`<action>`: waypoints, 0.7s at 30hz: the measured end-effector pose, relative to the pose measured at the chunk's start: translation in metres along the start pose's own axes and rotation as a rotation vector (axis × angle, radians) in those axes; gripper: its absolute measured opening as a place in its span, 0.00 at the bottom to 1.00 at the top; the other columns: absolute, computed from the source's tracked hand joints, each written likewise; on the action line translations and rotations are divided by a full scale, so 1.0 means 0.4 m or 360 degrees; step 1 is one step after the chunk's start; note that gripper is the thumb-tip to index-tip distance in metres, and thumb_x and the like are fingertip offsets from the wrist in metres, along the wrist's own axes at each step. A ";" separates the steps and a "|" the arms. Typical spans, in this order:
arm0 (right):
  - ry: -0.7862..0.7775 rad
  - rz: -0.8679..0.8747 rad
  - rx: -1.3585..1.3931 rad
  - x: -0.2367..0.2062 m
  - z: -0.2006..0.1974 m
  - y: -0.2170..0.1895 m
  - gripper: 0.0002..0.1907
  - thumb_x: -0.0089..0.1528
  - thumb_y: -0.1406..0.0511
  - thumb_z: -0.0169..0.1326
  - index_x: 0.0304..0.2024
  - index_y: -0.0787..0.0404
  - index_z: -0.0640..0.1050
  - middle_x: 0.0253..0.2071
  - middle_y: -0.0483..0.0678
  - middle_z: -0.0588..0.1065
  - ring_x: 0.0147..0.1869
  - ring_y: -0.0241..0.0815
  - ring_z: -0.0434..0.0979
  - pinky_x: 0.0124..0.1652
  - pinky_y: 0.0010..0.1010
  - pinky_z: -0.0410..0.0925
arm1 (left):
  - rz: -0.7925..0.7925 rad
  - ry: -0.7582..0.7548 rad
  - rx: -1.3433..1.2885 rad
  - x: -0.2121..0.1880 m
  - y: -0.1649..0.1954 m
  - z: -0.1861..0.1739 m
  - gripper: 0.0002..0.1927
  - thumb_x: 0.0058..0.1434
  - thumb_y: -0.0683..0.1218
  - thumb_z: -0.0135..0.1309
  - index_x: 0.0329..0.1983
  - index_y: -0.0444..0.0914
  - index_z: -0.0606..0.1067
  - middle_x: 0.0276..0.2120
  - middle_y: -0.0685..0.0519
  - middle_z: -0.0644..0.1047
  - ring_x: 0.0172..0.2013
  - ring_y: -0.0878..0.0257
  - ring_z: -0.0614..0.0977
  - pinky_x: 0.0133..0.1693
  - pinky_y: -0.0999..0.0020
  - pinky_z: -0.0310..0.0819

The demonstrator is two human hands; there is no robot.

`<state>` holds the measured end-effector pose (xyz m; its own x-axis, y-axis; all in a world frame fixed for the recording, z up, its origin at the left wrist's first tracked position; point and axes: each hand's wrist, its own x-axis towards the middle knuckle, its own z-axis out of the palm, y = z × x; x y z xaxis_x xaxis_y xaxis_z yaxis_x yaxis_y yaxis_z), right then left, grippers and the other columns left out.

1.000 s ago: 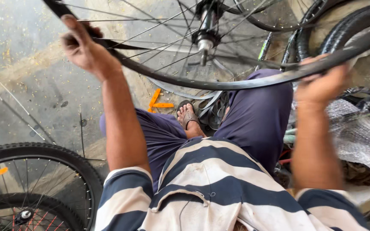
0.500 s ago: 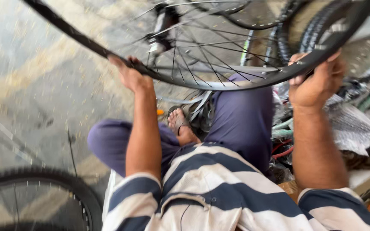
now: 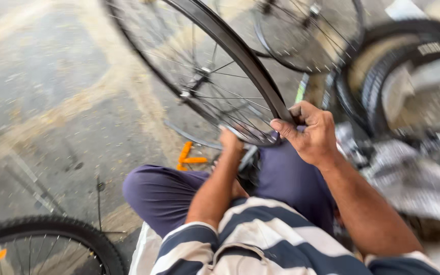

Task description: The person sits on the floor of a bicycle repair shop and cuts an old rim strip with shears, then pulls the old tire off a wheel rim. They fit a new tire onto the rim, work it around the edge by hand, and insert the inner tube into the tire while pressing the bead into place.

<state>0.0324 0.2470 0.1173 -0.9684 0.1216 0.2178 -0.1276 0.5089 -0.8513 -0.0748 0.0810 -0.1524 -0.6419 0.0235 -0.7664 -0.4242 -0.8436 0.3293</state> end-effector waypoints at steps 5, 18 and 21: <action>-0.0167 -0.0019 0.0509 0.055 0.141 -0.088 0.25 0.60 0.63 0.67 0.45 0.65 0.64 0.29 0.49 0.73 0.33 0.30 0.76 0.32 0.22 0.70 | -0.0296 0.0073 0.0095 -0.064 -0.024 -0.030 0.30 0.73 0.66 0.39 0.35 0.35 0.73 0.28 0.47 0.76 0.26 0.55 0.78 0.31 0.58 0.76; -0.0271 0.0405 -0.0041 0.101 0.356 0.009 0.25 0.60 0.57 0.67 0.39 0.66 0.68 0.26 0.52 0.79 0.29 0.40 0.82 0.30 0.33 0.73 | -0.0372 0.0071 0.0084 -0.126 0.067 -0.053 0.27 0.72 0.61 0.39 0.35 0.34 0.74 0.29 0.46 0.78 0.25 0.55 0.79 0.29 0.59 0.76; -0.0343 0.0449 -0.0326 0.005 0.405 0.136 0.28 0.57 0.55 0.70 0.43 0.65 0.70 0.31 0.55 0.79 0.35 0.47 0.83 0.37 0.40 0.73 | -0.0360 0.0000 0.0056 -0.108 0.069 -0.052 0.26 0.71 0.59 0.39 0.35 0.34 0.75 0.30 0.46 0.78 0.25 0.55 0.80 0.28 0.59 0.76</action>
<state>-0.0112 0.1366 -0.0059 -0.9848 0.1102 -0.1342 0.1736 0.6428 -0.7461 -0.0457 0.0455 -0.1217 -0.5278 0.2098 -0.8230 -0.5791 -0.7977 0.1681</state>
